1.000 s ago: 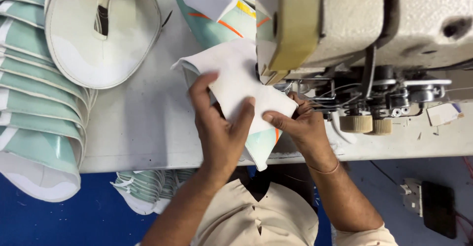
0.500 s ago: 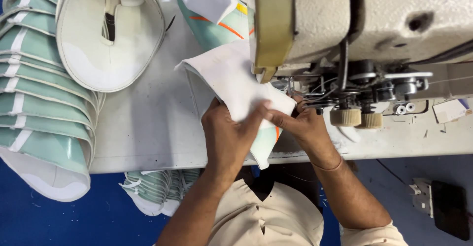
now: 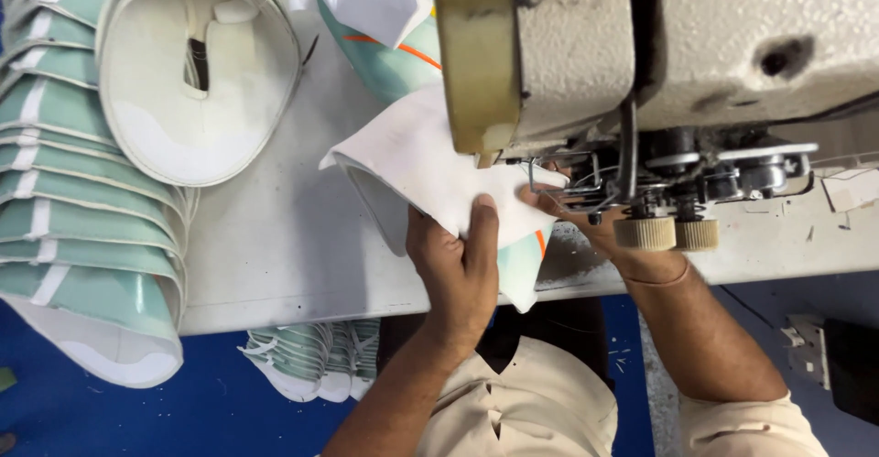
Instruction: The person operates a sewing machine to stitch a white shoe upper with light blue and orange accents. They guide the shoe under the needle, sew along the edge, and then use scissors to cut the thread. The person handles the shoe with both hands to position it for sewing and trimming.
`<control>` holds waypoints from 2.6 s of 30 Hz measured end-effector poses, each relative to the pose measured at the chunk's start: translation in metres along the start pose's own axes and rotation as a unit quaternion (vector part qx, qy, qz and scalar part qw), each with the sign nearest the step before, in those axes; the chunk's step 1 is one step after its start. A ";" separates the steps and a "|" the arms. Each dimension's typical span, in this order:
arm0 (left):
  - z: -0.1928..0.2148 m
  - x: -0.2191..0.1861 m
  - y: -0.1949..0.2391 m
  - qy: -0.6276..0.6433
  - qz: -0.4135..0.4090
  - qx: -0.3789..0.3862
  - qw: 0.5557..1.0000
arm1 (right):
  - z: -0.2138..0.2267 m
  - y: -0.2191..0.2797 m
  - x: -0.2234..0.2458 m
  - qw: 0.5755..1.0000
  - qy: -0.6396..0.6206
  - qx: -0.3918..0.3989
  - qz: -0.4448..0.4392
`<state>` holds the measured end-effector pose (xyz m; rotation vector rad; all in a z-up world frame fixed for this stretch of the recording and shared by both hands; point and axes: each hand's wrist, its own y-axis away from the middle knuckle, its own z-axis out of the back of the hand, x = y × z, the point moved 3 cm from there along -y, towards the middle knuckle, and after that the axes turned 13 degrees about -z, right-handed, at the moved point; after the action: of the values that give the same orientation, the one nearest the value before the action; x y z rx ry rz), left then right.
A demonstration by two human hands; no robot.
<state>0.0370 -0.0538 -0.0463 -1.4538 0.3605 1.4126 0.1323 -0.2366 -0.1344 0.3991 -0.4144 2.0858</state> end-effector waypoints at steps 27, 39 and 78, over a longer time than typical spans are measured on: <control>0.041 0.021 -0.086 -0.040 -0.024 0.273 0.961 | -0.007 0.011 0.072 0.680 -0.646 0.111 -0.330; 0.037 0.043 -0.119 0.015 -0.051 0.355 0.933 | -0.011 0.006 0.096 0.681 -0.671 0.069 -0.284; 0.070 0.016 -0.110 0.025 0.051 0.358 0.932 | -0.038 0.006 0.101 0.624 -0.732 0.130 -0.239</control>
<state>0.0885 0.0558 0.0044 -0.8733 0.8901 1.1423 0.0715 -0.1478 -0.1253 2.1382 -0.7767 0.8326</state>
